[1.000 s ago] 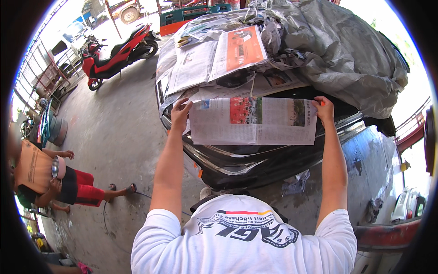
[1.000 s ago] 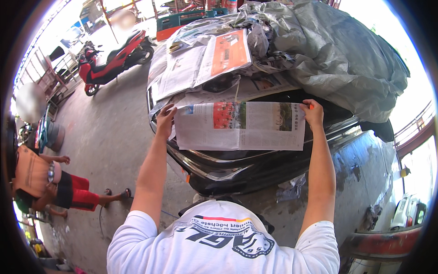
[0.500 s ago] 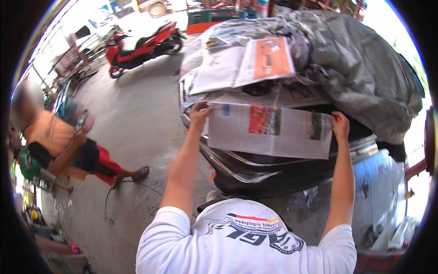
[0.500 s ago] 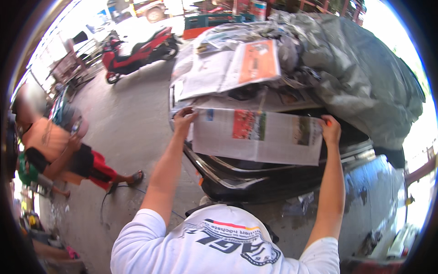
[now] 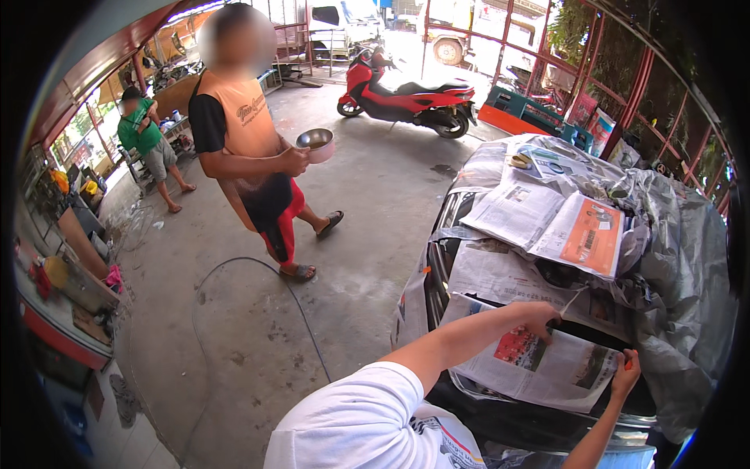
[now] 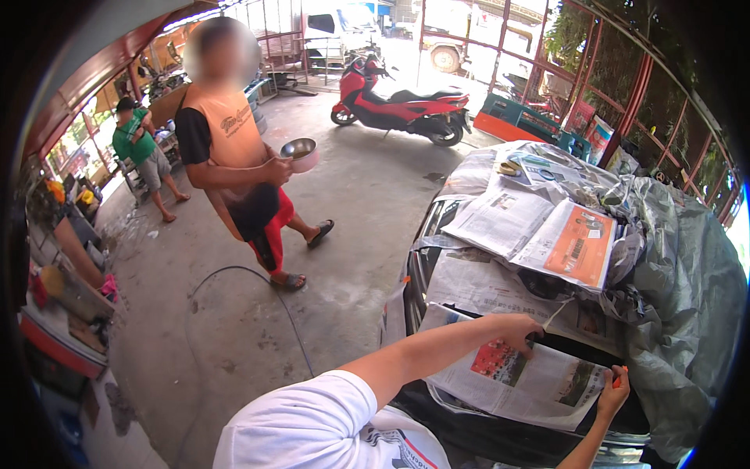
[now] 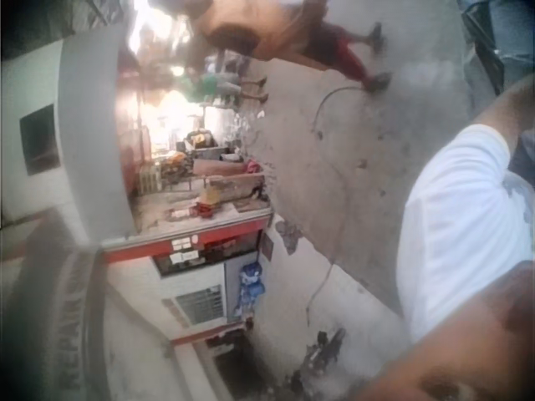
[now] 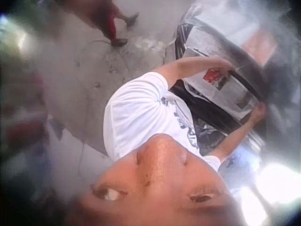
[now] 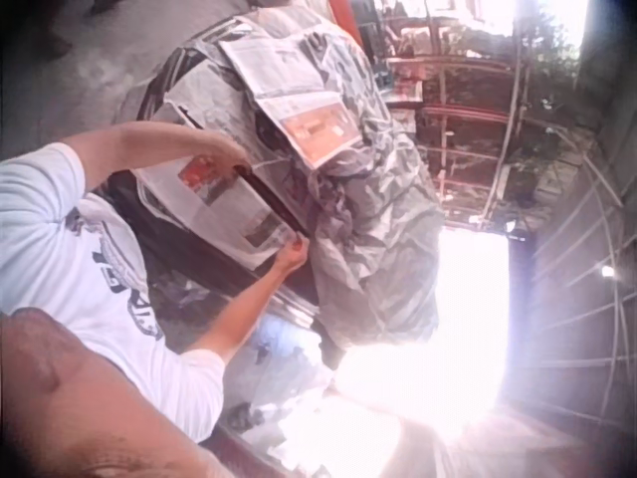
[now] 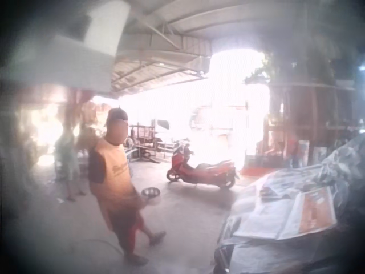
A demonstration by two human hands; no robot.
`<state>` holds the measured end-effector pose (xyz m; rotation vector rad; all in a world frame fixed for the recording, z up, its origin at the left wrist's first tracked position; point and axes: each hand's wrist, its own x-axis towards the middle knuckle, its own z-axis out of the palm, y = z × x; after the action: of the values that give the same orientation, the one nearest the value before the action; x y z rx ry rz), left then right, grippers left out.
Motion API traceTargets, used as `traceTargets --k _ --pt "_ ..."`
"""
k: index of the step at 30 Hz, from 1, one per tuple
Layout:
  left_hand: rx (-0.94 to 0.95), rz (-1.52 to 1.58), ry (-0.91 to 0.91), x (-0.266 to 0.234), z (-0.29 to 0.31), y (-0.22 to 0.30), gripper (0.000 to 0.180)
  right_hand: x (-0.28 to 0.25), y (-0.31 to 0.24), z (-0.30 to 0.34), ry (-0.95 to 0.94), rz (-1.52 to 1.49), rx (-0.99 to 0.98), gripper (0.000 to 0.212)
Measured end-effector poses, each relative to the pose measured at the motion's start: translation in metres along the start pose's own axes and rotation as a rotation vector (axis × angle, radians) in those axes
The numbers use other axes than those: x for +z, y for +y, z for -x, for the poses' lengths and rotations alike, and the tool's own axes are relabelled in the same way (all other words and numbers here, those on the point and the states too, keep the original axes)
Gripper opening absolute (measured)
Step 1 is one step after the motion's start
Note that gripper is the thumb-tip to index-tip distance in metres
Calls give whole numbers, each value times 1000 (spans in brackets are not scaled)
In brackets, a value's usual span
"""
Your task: The person covers the front of a black car with newspaper sheets, securing them with orange tape. They smooth the paper over the hood and bumper, then use a knife to trim excess paper along the edges.
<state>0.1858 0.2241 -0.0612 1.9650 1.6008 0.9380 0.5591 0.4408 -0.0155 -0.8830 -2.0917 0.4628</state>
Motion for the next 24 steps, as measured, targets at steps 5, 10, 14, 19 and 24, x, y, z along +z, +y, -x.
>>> traceTargets --k 5,10,14,19,24 --pt "-38 45 -143 -7 -9 -10 42 -14 4 4 20 29 -12 23" --pt "-44 120 -96 -16 -11 -9 32 -31 0 9 -15 103 70 25" --pt "-10 -29 -20 -21 -4 13 25 -23 -65 6 120 492 161 30" --pt "100 -227 -16 -15 2 42 18 32 -221 22 -240 425 -152 46" --pt "113 -462 -54 -22 13 92 16 71 -251 30 -551 213 -196 27"
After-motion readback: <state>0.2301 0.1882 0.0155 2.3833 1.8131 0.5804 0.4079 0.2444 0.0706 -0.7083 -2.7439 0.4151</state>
